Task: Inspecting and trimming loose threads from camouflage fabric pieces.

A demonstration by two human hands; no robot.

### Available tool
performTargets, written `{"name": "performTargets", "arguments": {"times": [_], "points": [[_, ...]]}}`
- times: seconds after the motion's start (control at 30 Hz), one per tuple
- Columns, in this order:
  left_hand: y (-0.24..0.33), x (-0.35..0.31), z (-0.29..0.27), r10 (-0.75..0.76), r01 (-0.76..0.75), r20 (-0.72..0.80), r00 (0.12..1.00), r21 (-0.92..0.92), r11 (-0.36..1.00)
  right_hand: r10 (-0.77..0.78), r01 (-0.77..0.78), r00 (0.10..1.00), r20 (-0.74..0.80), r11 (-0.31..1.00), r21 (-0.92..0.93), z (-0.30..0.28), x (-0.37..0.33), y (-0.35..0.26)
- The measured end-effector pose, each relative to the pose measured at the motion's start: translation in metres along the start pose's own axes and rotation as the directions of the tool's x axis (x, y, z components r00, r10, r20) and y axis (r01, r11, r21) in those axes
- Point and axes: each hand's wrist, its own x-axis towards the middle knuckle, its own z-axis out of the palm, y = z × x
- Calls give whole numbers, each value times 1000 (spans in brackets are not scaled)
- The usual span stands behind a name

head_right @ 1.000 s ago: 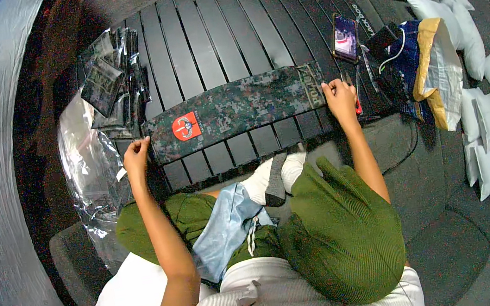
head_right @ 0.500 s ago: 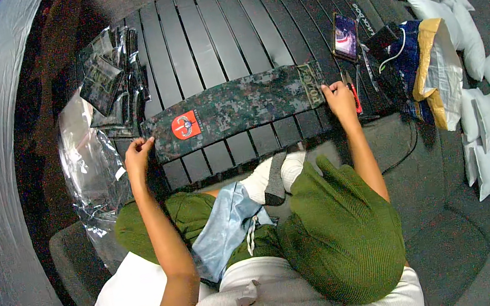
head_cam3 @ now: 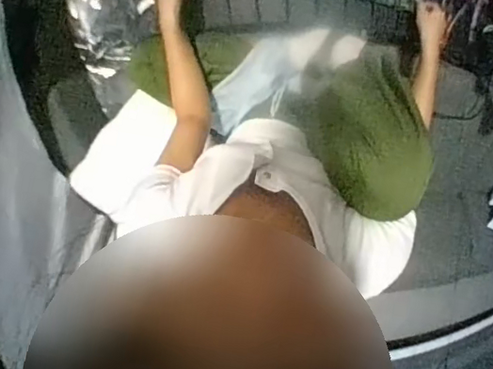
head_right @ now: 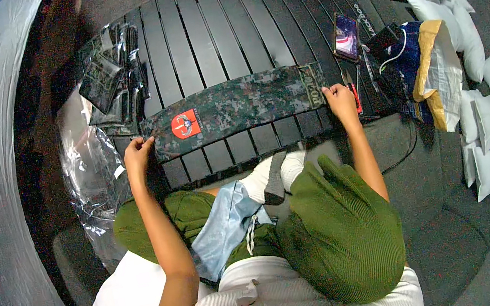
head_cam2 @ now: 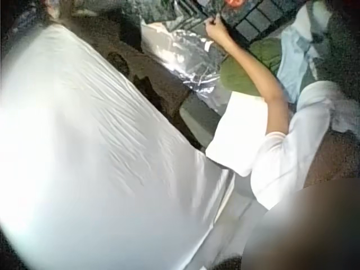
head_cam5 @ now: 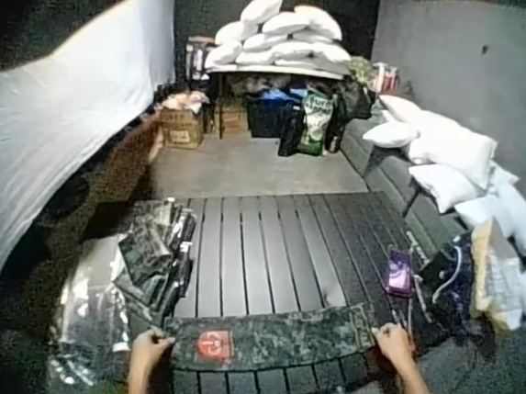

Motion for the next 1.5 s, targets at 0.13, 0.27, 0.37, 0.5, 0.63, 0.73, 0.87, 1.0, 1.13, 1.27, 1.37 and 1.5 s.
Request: {"name": "performTargets", "arguments": {"times": [0.13,0.27,0.37,0.5,0.63,0.73,0.87,1.0,1.13,1.27,1.37,1.5], "points": [[5,-1,0,10,-10,1,1000,-16,1000,21,-22,1000,20,1000,9,-2,1,2],[5,-2,-1,11,-11,3,1000,-4,1000,29,-29,1000,-3,1000,10,-1,-1,-2],[6,-2,-1,-5,5,10,1000,-5,1000,21,-21,999,-29,1000,-11,-2,-1,-3],[4,2,-2,-25,26,34,999,-15,1000,55,-55,998,-4,999,-2,-3,1,-1],[-7,8,1,-28,30,72,997,-26,999,77,-76,996,48,997,-18,-4,1,0],[-11,11,2,-18,21,72,997,-38,999,91,-91,995,43,996,4,-4,0,-1],[-7,10,1,-30,33,85,996,-30,999,65,-65,997,40,998,-2,-3,1,3],[-6,9,0,-38,44,93,995,-63,997,57,-58,997,45,998,5,-5,0,-2],[-5,9,0,-40,45,98,994,-49,998,59,-60,997,43,998,6,-4,0,-2],[-5,10,-1,-41,43,90,995,-17,999,38,-37,999,23,999,-2,-4,1,1],[-4,9,-1,-13,20,69,998,-97,995,36,-36,999,21,999,-1,-4,0,2],[-4,9,-2,-22,26,80,997,-53,998,38,-38,999,33,999,3,-4,2,3]]}}
